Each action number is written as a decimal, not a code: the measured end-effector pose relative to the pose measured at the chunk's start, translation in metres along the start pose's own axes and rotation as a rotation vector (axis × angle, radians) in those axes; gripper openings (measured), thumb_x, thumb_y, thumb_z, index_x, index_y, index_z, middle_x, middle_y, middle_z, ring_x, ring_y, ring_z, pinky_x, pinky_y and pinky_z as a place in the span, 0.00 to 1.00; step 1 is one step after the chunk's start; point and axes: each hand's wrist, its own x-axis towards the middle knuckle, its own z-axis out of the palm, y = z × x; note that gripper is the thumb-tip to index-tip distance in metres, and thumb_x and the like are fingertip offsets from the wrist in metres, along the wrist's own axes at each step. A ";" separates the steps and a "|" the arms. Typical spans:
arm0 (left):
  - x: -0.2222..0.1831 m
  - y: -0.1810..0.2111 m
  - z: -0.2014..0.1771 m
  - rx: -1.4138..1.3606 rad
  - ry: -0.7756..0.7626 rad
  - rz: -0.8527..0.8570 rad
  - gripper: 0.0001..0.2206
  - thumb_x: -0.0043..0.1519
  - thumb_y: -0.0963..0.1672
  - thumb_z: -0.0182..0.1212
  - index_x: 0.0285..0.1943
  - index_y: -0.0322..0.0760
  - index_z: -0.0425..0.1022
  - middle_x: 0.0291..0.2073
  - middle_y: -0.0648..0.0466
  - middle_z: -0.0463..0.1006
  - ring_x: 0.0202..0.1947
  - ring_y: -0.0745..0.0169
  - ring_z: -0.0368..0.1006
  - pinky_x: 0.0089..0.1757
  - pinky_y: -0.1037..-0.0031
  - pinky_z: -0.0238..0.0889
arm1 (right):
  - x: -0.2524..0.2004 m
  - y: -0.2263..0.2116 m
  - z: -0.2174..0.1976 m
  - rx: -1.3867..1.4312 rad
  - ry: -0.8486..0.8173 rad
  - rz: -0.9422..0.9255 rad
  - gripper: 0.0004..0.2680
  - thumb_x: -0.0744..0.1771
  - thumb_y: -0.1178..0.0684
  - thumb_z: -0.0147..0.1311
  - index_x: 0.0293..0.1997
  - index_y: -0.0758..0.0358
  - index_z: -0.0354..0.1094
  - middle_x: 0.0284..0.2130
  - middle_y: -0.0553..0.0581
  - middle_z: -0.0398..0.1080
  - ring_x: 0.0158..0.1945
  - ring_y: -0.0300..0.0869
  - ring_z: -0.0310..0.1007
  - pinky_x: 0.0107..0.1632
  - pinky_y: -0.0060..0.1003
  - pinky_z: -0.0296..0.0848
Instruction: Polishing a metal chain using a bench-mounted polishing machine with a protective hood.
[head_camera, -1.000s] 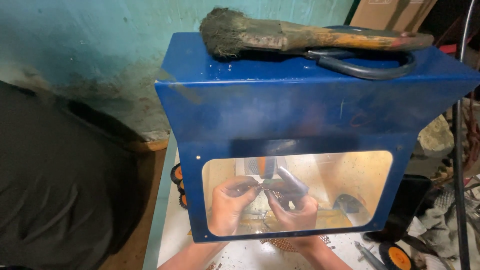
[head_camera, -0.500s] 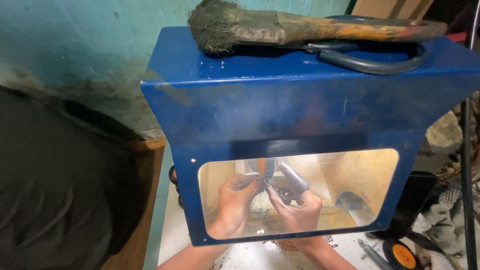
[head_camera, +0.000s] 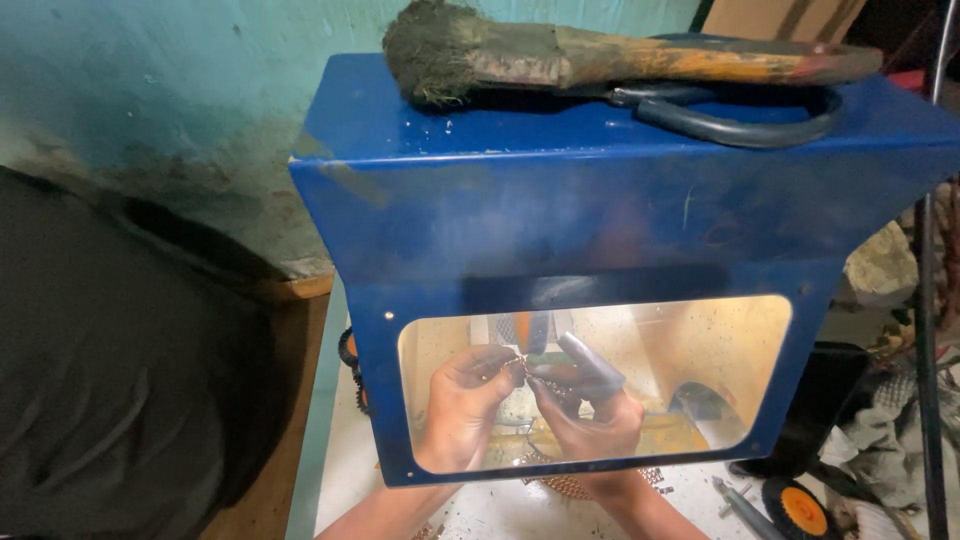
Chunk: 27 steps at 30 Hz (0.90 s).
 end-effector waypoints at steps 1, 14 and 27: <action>-0.001 0.002 0.001 0.001 0.000 0.003 0.12 0.51 0.37 0.75 0.44 0.29 0.84 0.38 0.44 0.86 0.41 0.49 0.81 0.46 0.59 0.75 | -0.001 0.001 0.000 0.003 0.000 -0.002 0.22 0.62 0.61 0.68 0.62 0.68 0.65 0.36 0.54 0.82 0.40 0.34 0.84 0.39 0.23 0.80; 0.000 0.003 0.012 0.248 0.030 -0.001 0.08 0.50 0.40 0.77 0.37 0.32 0.87 0.34 0.48 0.87 0.38 0.54 0.81 0.46 0.64 0.75 | 0.005 0.011 -0.008 -0.085 0.048 0.033 0.22 0.61 0.59 0.70 0.61 0.62 0.68 0.34 0.49 0.82 0.31 0.31 0.74 0.37 0.23 0.76; 0.008 -0.008 0.011 -0.073 0.128 -0.164 0.08 0.53 0.35 0.71 0.40 0.26 0.82 0.37 0.39 0.85 0.42 0.44 0.82 0.52 0.60 0.76 | 0.005 0.017 -0.003 -0.092 0.000 0.156 0.21 0.61 0.58 0.69 0.61 0.63 0.70 0.30 0.48 0.82 0.29 0.29 0.77 0.36 0.23 0.76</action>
